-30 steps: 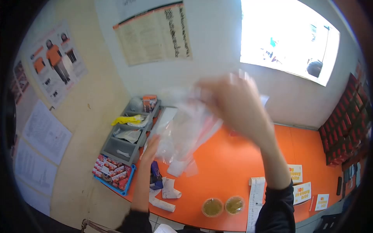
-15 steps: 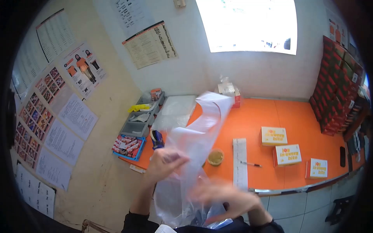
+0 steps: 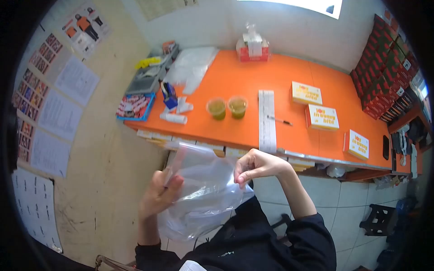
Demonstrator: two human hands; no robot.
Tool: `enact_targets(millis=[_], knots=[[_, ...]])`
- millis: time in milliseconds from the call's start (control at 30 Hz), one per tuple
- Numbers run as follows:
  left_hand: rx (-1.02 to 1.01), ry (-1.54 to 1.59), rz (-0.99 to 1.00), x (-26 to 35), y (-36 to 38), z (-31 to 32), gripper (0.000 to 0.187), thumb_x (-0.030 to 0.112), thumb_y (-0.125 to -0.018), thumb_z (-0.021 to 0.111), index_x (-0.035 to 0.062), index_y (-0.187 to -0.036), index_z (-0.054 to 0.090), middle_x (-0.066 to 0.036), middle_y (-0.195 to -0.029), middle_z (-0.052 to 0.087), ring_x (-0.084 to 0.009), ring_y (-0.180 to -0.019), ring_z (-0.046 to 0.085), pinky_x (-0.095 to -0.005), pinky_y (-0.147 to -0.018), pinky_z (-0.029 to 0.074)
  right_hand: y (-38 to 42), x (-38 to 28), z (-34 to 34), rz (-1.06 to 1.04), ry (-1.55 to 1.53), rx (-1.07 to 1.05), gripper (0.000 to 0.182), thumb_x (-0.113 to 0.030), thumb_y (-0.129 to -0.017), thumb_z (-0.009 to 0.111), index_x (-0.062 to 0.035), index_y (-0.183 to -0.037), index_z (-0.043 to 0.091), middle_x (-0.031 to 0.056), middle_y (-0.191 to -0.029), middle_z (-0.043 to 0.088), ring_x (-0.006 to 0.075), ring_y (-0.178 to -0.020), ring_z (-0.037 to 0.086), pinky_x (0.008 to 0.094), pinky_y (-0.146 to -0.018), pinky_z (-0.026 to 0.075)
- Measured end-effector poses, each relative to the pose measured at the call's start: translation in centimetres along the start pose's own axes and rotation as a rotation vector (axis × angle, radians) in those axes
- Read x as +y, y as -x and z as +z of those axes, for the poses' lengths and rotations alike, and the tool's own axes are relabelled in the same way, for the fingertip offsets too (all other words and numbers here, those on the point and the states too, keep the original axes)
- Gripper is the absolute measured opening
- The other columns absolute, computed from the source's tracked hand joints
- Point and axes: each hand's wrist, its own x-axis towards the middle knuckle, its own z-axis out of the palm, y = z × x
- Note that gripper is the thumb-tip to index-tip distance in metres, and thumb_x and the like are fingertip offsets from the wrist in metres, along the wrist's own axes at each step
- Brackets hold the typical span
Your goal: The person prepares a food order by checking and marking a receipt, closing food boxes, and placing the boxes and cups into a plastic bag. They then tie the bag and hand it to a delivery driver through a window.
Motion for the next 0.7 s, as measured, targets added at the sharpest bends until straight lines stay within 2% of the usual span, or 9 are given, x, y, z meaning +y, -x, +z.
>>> enact_targets(millis=[133, 233, 333, 367, 467, 533, 600, 667, 700], knots=[[0.111, -0.614, 0.263, -2.8, 0.5, 0.3, 0.058, 0.028, -0.084, 0.066, 0.0106, -0.135, 0.046, -0.009, -0.056, 0.054, -0.0216, -0.046, 0.047, -0.0308, -0.047, 0.042, 2.6, 3.4, 5.6, -0.042, -0.023, -0.045, 0.018, -0.014, -0.084, 0.07, 0.0036, -0.088, 0.068, 0.0071, -0.077, 0.068, 0.0099, -0.071, 0.062, 0.023, -0.068, 0.049], [0.766, -0.722, 0.302, -4.0, 1.1, 7.7, 0.041, 0.029, -0.068, 0.08, 0.0074, -0.099, 0.064, -0.004, -0.069, 0.055, -0.0125, -0.061, 0.052, -0.0318, -0.053, 0.041, 5.6, 5.3, 10.6, 0.071, -0.001, 0.254, 0.015, -0.006, -0.073, 0.077, 0.0021, -0.081, 0.068, 0.0068, -0.076, 0.068, 0.0088, -0.067, 0.061, 0.0223, -0.062, 0.048], [0.339, -0.025, 0.026, -1.5, 5.8, 16.5, 0.042, 0.027, -0.059, 0.084, 0.0042, -0.085, 0.06, -0.006, -0.064, 0.052, -0.0126, -0.057, 0.05, -0.0307, -0.052, 0.041, 8.5, 6.1, 15.6, 0.008, -0.391, 0.793, 0.021, -0.006, -0.067, 0.082, 0.0003, -0.076, 0.063, 0.0046, -0.071, 0.065, 0.0086, -0.064, 0.059, 0.0212, -0.058, 0.046], [0.235, 0.131, 0.027, -2.5, 6.2, 19.2, 0.04, 0.024, -0.059, 0.084, 0.0036, -0.082, 0.059, -0.006, -0.063, 0.05, -0.0125, -0.056, 0.049, -0.0302, -0.051, 0.04, 8.4, 5.8, 17.3, 0.168, -0.198, 0.815, 0.025, -0.012, -0.067, 0.083, -0.0021, -0.075, 0.061, 0.002, -0.07, 0.061, 0.0068, -0.061, 0.055, 0.0201, -0.056, 0.044], [-0.229, 0.307, -0.067, 0.5, 7.8, 17.5, 0.026, 0.015, -0.067, 0.076, 0.0032, -0.073, 0.054, -0.008, -0.063, 0.05, -0.0223, -0.055, 0.049, -0.031, -0.05, 0.039, 11.4, 5.2, 20.0, -0.08, -0.618, 0.786, 0.029, -0.018, -0.065, 0.083, -0.0052, -0.076, 0.059, 0.0005, -0.072, 0.056, 0.0074, -0.063, 0.052, 0.0222, -0.056, 0.043], [0.1, 0.048, 0.203, 3.1, 10.6, 17.0, 0.013, 0.001, -0.067, 0.059, 0.0039, -0.064, 0.047, -0.008, -0.059, 0.044, -0.0262, -0.051, 0.043, -0.0359, -0.046, 0.034, 18.7, 6.3, 17.8, -0.208, -0.522, 1.048, 0.022, -0.013, -0.072, 0.075, -0.008, -0.074, 0.054, -0.0009, -0.07, 0.053, 0.0062, -0.061, 0.05, 0.0213, -0.052, 0.042], [0.579, -0.37, 0.061, -0.1, 13.7, 16.3, 0.008, 0.001, -0.066, 0.055, 0.0048, -0.066, 0.049, -0.009, -0.061, 0.045, -0.0271, -0.054, 0.045, -0.0385, -0.049, 0.036, 27.7, 8.9, 13.3, -0.344, -0.446, 1.419, 0.021, -0.008, -0.078, 0.068, -0.0107, -0.072, 0.048, -0.0022, -0.068, 0.049, 0.0051, -0.058, 0.048, 0.0205, -0.049, 0.041], [0.39, -0.544, -0.268, -11.9, 15.9, 19.1, 0.006, 0.004, -0.068, 0.055, 0.0043, -0.066, 0.049, -0.01, -0.063, 0.05, -0.028, -0.064, 0.054, -0.0416, -0.057, 0.041, 33.4, 13.9, 10.2, -0.369, -0.463, 1.63, 0.025, -0.003, -0.084, 0.061, -0.0134, -0.07, 0.043, -0.0035, -0.066, 0.046, 0.0039, -0.055, 0.045, 0.0196, -0.045, 0.041], [0.055, -0.463, -0.611, -13.6, 15.8, 21.1, 0.008, 0.006, -0.071, 0.058, 0.0058, -0.078, 0.057, -0.011, -0.079, 0.057, -0.0298, -0.085, 0.057, -0.0421, -0.071, 0.045, 33.1, 16.7, 10.2, -0.317, -0.487, 1.663, 0.029, -0.001, -0.087, 0.058, -0.0147, -0.069, 0.04, -0.0042, -0.065, 0.044, 0.0034, -0.053, 0.044, 0.0192, -0.043, 0.04]])
